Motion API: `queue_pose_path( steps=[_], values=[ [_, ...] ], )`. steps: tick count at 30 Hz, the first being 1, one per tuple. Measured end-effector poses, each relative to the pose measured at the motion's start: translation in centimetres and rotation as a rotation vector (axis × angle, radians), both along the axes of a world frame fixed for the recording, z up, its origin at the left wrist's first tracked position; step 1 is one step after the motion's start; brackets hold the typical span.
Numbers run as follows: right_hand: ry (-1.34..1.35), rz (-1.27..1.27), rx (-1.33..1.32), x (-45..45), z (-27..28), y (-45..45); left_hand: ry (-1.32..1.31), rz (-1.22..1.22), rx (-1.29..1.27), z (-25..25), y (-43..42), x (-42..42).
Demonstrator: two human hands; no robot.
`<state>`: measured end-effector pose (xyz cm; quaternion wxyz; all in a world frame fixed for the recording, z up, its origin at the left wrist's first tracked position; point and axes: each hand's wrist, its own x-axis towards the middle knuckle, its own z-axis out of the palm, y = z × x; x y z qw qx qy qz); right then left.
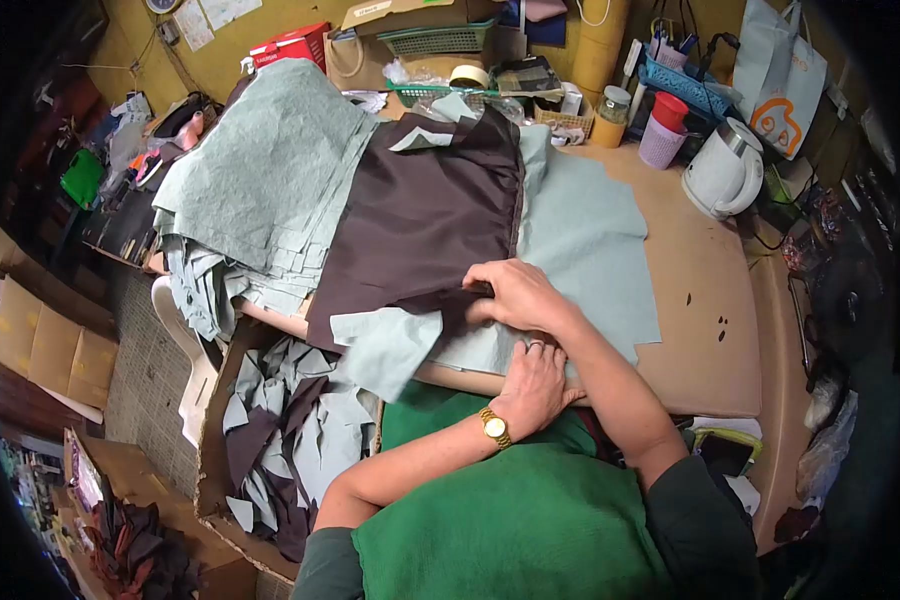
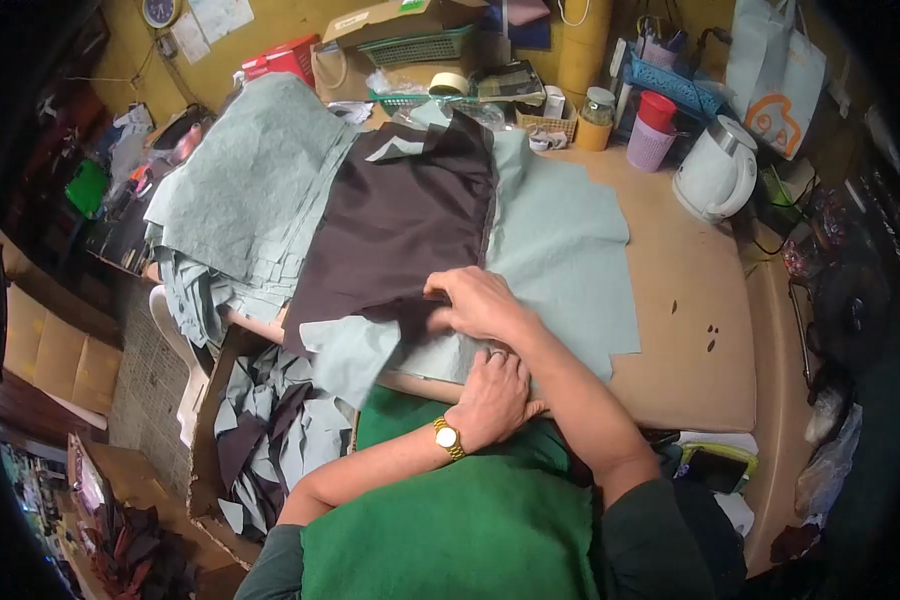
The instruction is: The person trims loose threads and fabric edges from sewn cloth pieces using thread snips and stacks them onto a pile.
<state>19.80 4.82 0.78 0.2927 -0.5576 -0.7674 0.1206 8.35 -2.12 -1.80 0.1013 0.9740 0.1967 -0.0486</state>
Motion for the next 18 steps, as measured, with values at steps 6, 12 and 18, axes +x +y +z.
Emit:
queue_pose_path(
  steps=[6,12,18],
  values=[
    [0.868,-0.232,-0.253,1.5,-6.3,1.5,-0.497,0.060,-0.327,0.7,3.1,-4.9],
    [0.809,-0.234,-0.231,1.8,-6.4,1.4,-0.745,0.312,0.172,-0.7,9.9,-7.4],
    [0.804,-0.264,-0.273,1.8,-5.2,0.9,-0.451,0.347,0.209,-0.9,11.5,-6.6]
  ],
)
